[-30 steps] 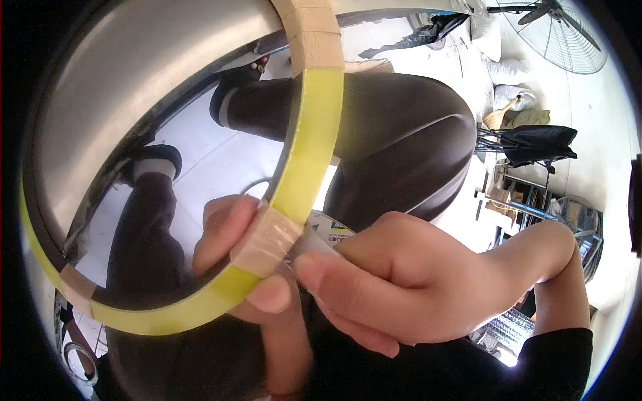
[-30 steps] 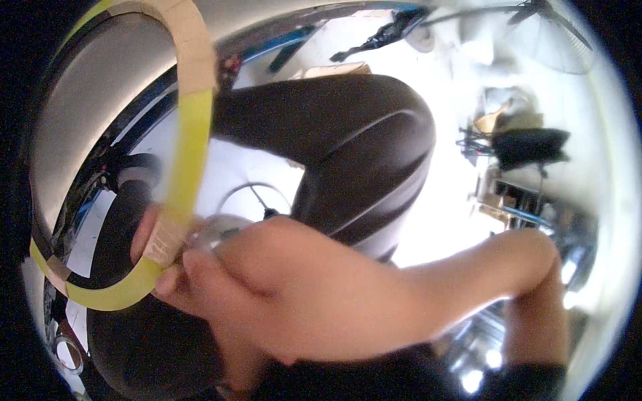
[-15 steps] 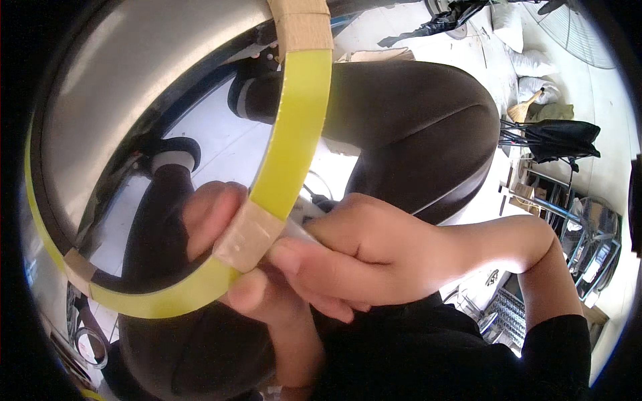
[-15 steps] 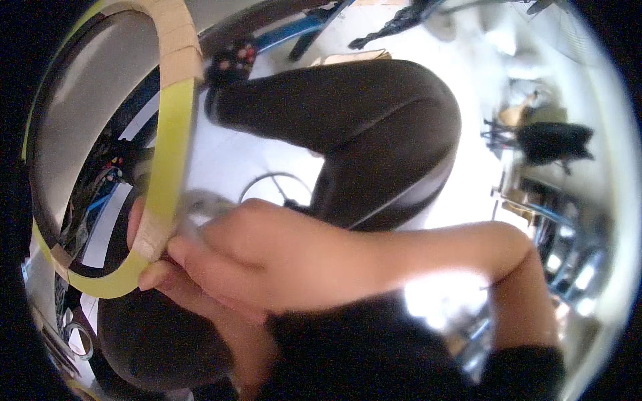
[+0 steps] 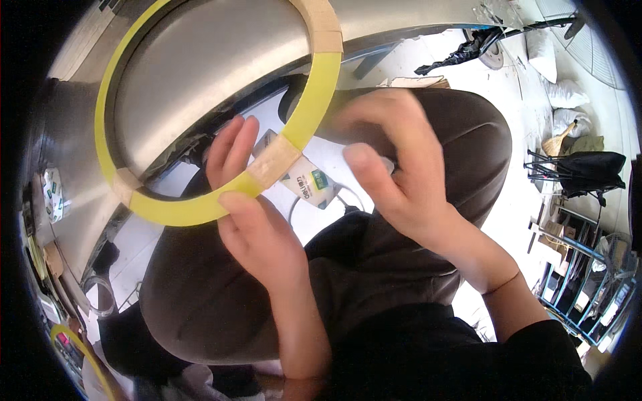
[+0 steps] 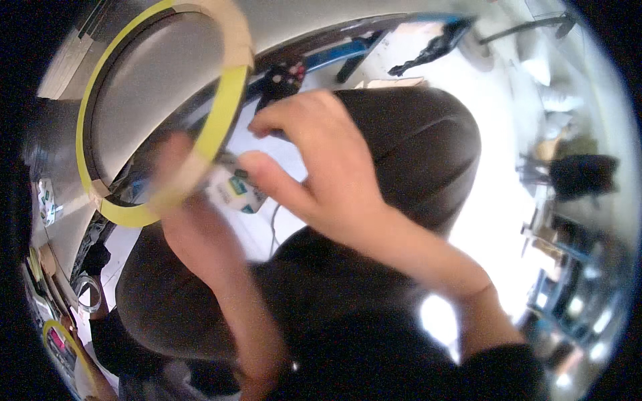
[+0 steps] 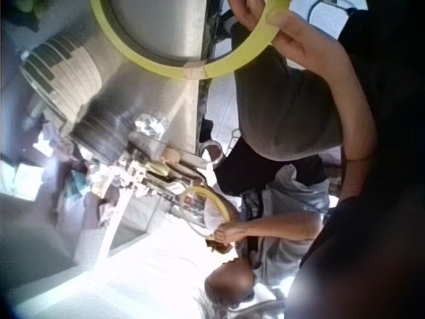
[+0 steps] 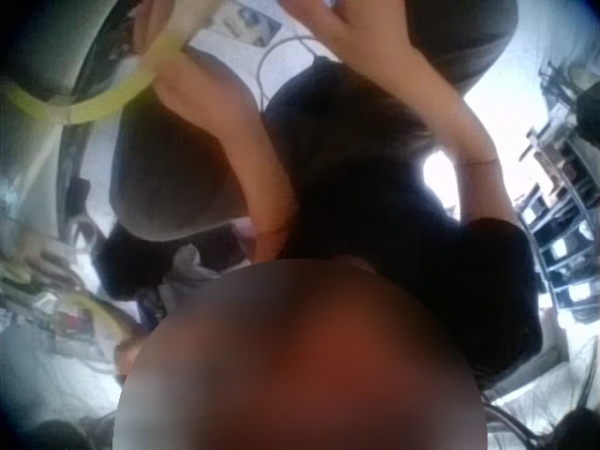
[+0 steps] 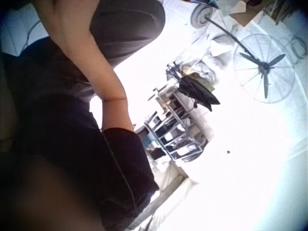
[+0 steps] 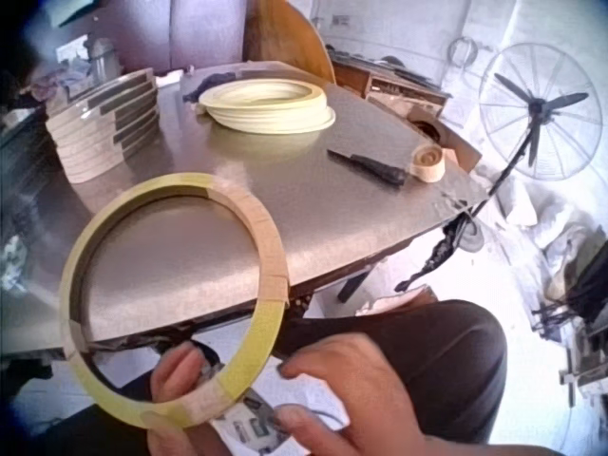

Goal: The recorder is applying masking tape to wooden rings at specific intervals.

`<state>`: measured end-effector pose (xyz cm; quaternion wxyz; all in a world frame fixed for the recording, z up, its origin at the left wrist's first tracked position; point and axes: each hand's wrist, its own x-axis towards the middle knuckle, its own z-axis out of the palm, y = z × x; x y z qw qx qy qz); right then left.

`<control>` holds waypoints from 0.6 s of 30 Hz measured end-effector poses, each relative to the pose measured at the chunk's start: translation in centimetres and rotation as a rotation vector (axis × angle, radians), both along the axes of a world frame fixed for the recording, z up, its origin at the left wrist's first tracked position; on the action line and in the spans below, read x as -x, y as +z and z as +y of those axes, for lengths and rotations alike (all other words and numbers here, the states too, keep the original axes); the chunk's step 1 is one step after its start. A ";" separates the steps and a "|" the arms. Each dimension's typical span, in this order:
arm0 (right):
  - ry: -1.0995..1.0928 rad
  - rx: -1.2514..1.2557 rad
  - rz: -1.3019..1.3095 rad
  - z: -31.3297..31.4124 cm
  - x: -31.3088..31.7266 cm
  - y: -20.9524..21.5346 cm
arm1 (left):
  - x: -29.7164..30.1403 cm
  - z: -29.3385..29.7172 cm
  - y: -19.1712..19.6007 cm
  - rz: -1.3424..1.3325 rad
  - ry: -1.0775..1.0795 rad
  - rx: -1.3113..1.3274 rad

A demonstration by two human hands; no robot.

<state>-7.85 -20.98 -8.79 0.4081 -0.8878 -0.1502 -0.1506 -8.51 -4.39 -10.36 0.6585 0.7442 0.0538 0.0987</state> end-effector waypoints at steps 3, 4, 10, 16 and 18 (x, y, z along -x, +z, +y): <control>-0.022 0.217 -0.371 -0.6 -1.6 1.4 | -0.1 -0.9 0.6 0.063 0.014 0.053; 0.090 0.255 -0.444 0.1 -2.7 2.1 | 0.1 -0.7 0.6 0.048 0.016 0.052; 0.456 0.234 -0.346 1.4 -5.8 2.0 | -0.5 0.2 0.2 0.069 -0.079 0.498; 0.462 0.262 -0.308 1.3 -4.9 3.0 | 0.0 1.1 -0.4 0.131 -0.163 0.478; 0.475 0.242 -0.287 1.1 -4.8 2.7 | -0.1 0.7 0.2 0.111 -0.206 0.517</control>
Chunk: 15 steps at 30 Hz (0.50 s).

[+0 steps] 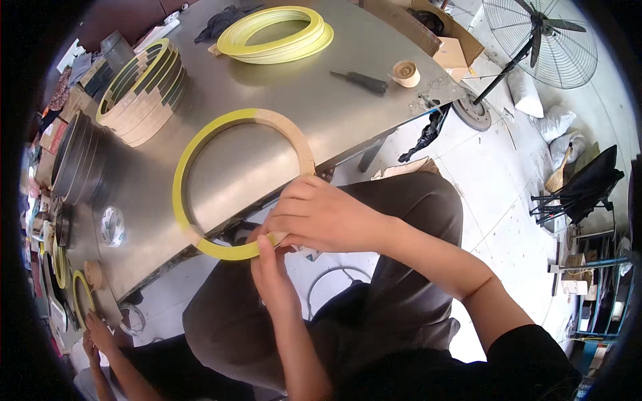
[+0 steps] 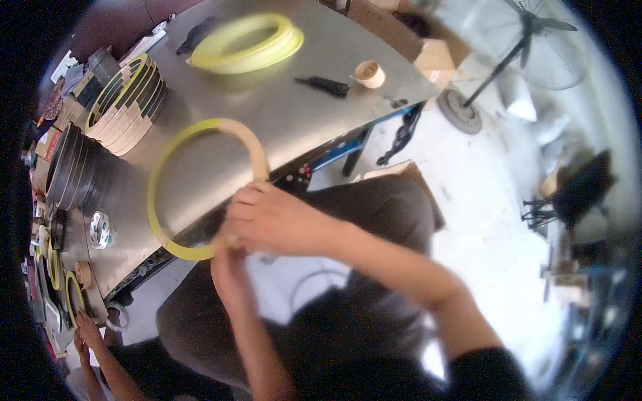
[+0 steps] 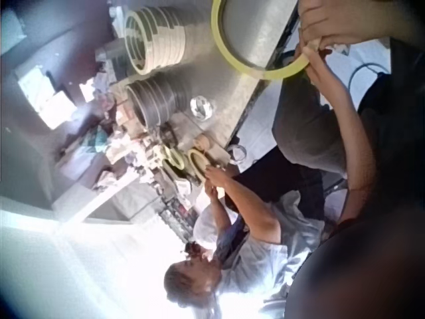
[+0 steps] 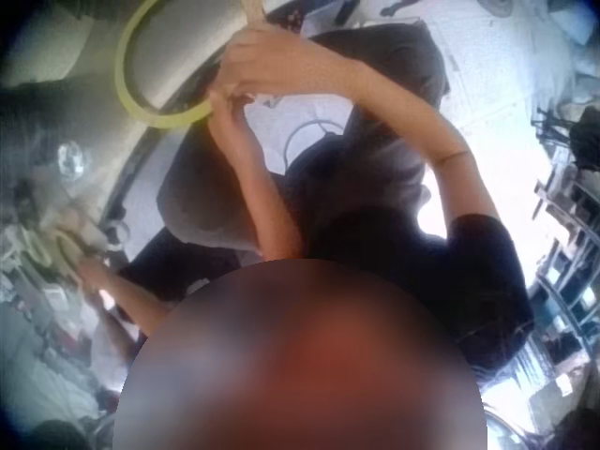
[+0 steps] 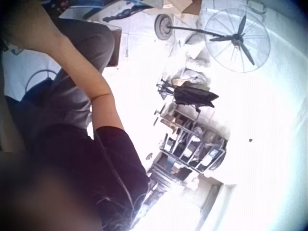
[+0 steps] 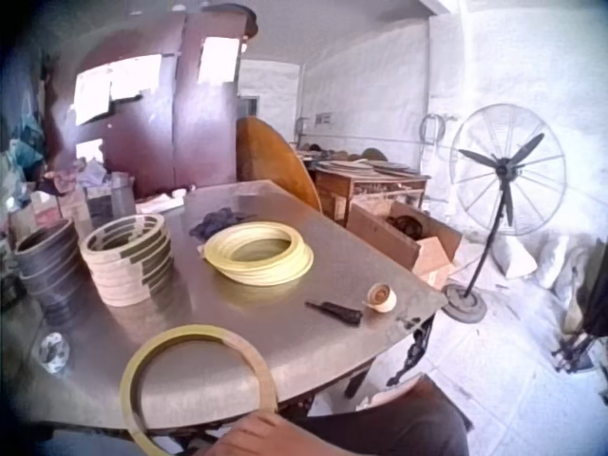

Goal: The recorder is applying masking tape to wooden rings at specific intervals.

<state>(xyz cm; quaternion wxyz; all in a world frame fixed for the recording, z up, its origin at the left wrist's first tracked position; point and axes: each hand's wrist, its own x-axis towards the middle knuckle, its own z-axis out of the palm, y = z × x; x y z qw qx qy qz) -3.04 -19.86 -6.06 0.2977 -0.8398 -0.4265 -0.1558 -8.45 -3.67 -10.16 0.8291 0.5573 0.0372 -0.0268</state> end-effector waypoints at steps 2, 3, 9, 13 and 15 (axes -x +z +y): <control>-0.009 -0.030 -0.007 -0.1 0.2 -0.1 | 0.4 -0.7 0.9 0.084 0.074 0.011; 0.004 -0.086 -0.015 -0.1 0.2 0.0 | 0.3 -0.7 0.5 0.043 0.083 0.047; -0.015 -0.097 0.015 1.5 -1.5 0.5 | -1.8 0.5 1.2 0.107 0.101 0.151; -0.574 -0.246 -0.262 -5.3 -6.2 2.6 | -1.1 -1.1 1.2 0.091 0.136 0.144; -0.922 -0.044 -0.415 -9.6 -10.3 2.1 | 0.3 -0.9 1.9 0.029 0.105 0.050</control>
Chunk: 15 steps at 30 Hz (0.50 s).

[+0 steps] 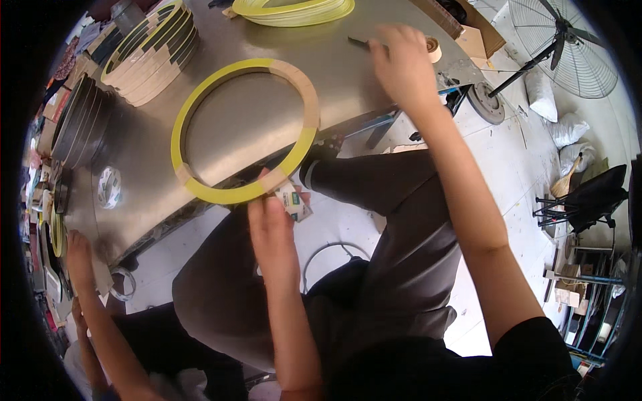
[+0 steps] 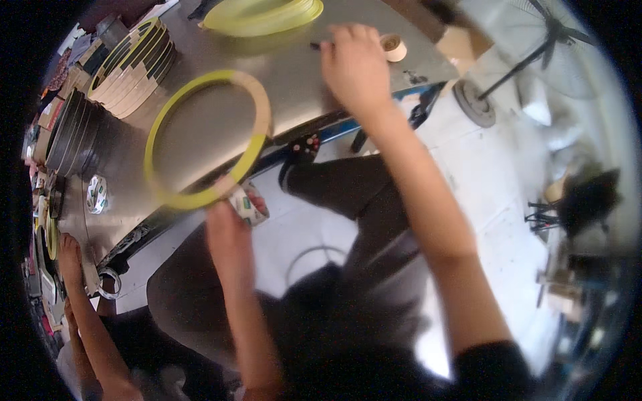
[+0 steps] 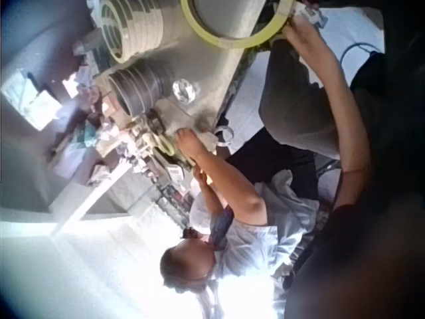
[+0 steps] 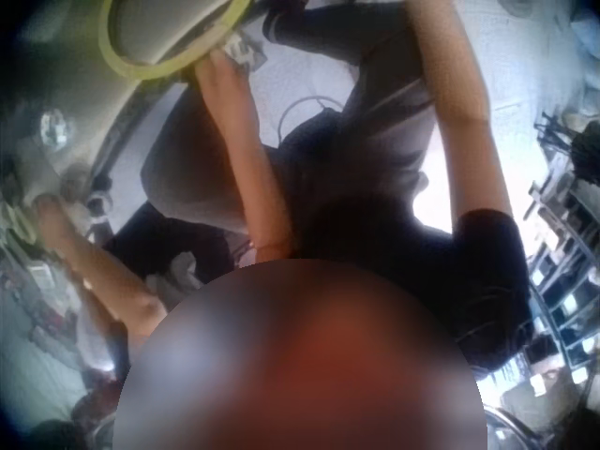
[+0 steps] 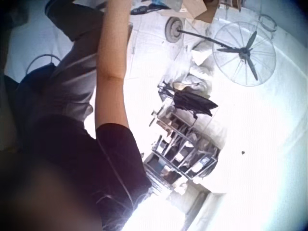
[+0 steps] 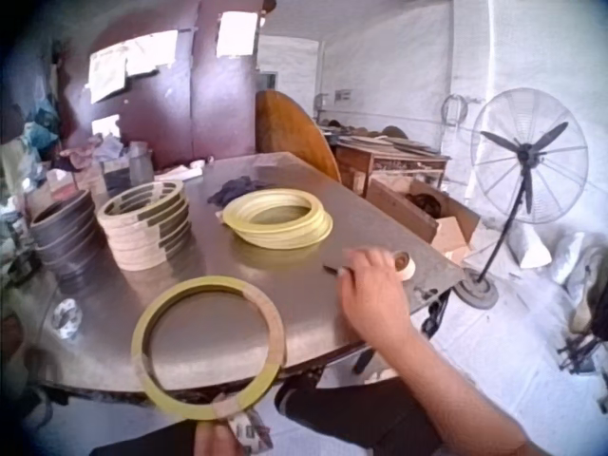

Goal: The recorder is applying masking tape to wooden rings at specific intervals.

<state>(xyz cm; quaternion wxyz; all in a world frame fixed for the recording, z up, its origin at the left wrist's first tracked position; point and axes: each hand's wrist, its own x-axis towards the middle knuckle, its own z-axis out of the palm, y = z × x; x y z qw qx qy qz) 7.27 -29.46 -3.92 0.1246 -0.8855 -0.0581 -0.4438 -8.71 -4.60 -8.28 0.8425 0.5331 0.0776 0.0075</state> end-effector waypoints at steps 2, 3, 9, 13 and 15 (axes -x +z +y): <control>-0.247 0.294 0.156 -2.9 -0.9 -0.6 | 0.3 -1.1 -1.6 -0.028 -0.058 -0.043; -0.235 0.287 0.166 -3.2 -1.3 -1.0 | 0.2 -1.1 -1.5 -0.017 -0.049 -0.052; -0.177 0.297 0.414 -2.6 -2.8 -1.0 | -0.2 -1.1 -0.7 -0.075 0.008 -0.013; 0.019 0.341 0.190 -3.9 -3.4 -1.5 | -0.4 -2.2 -1.1 -0.086 0.023 -0.028; 0.036 0.224 0.201 -1.8 -2.1 -0.7 | -0.5 -1.7 -1.9 -0.081 0.035 -0.103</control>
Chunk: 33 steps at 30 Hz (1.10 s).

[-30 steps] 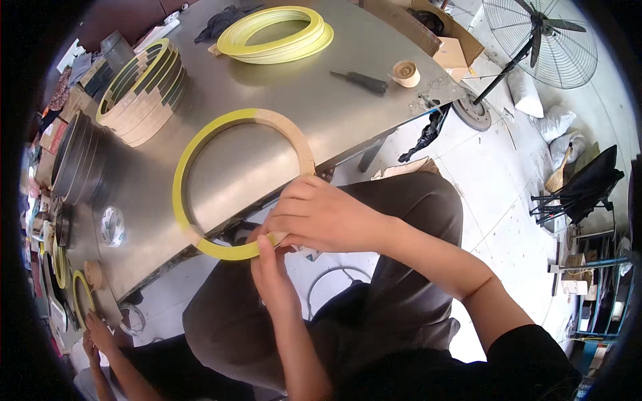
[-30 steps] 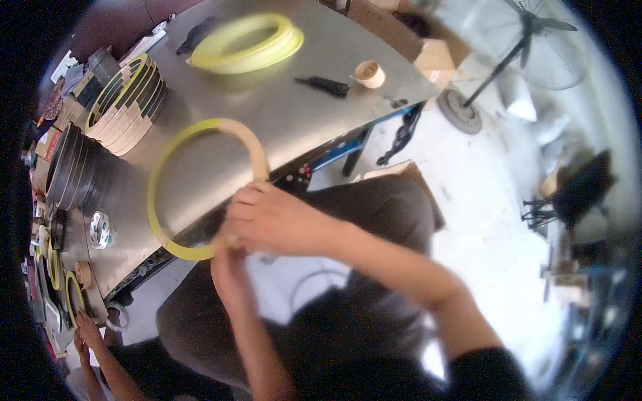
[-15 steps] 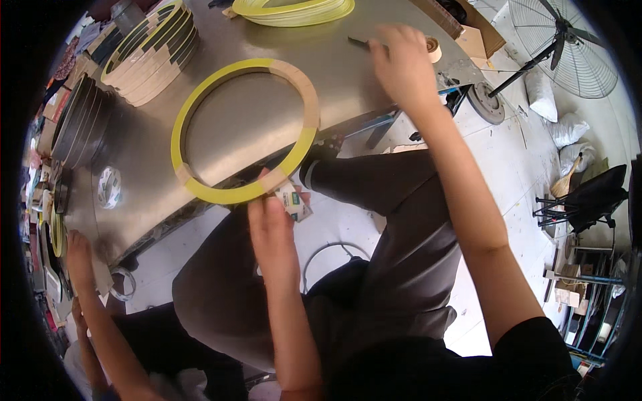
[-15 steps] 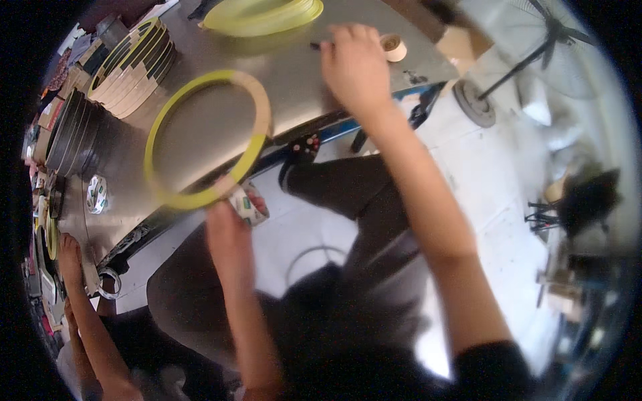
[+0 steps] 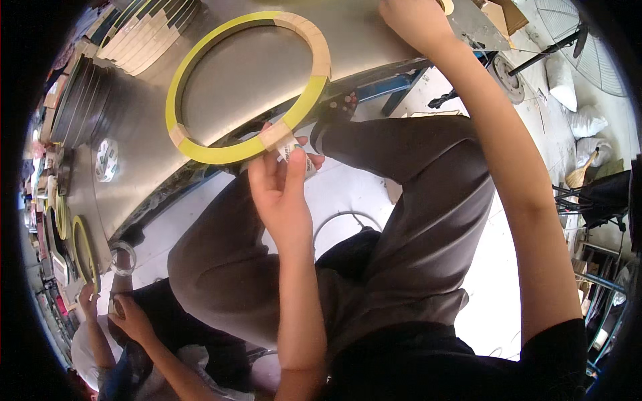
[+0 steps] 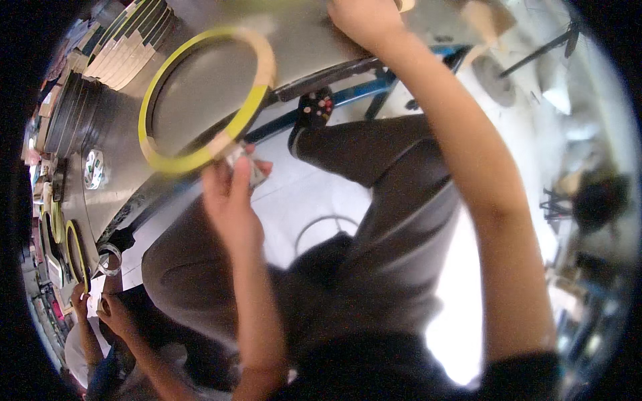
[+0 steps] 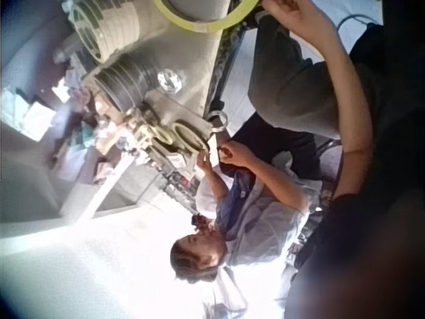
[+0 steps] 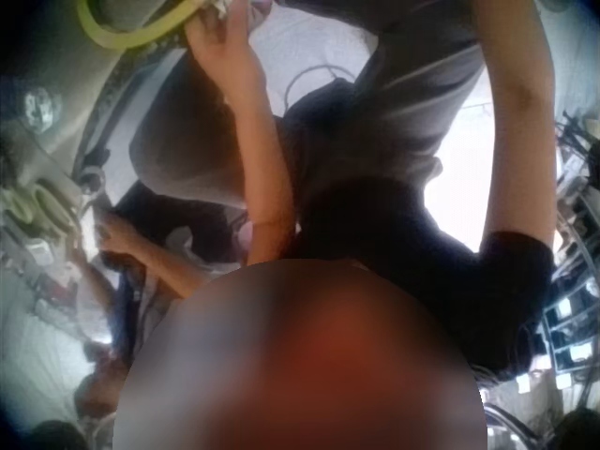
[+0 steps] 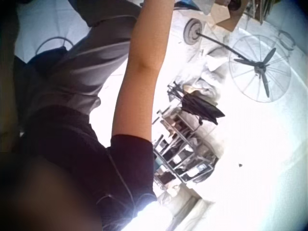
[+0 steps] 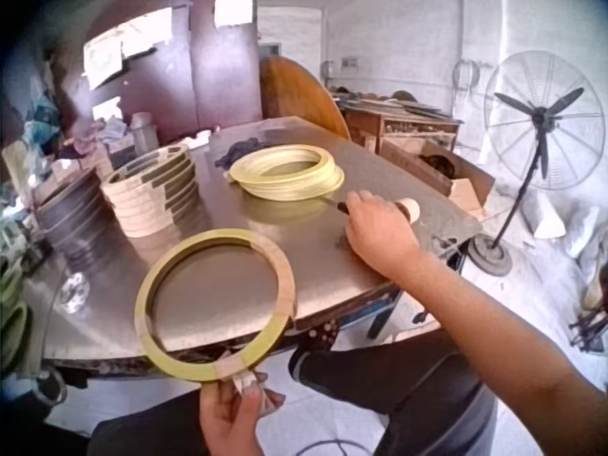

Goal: The recorder is applying masking tape to wooden rings at specific intervals.

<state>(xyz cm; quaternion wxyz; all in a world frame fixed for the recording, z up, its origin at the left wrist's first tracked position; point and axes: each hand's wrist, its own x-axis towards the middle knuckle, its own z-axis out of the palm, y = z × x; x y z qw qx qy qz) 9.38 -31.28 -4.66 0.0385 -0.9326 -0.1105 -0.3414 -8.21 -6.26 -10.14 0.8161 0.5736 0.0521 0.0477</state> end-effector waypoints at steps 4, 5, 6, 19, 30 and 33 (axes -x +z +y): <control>0.130 -0.448 0.171 5.5 8.1 4.0 | -0.1 0.1 -0.6 -0.045 0.053 -0.030; 0.294 -0.558 0.189 6.6 10.0 2.8 | -0.1 0.4 -0.9 -0.049 0.071 -0.031; 0.466 -0.739 0.256 8.1 12.2 2.3 | -0.1 0.5 -1.0 -0.043 0.072 -0.032; 0.758 -0.930 0.766 10.5 16.1 -2.6 | 0.1 0.5 -2.1 0.033 0.098 -0.022; 0.622 -1.103 1.066 10.5 18.0 -0.5 | -0.2 0.9 -1.7 0.020 0.186 -0.061; 0.527 -1.345 1.385 10.3 17.6 0.4 | -0.1 0.8 -1.2 0.055 0.161 -0.081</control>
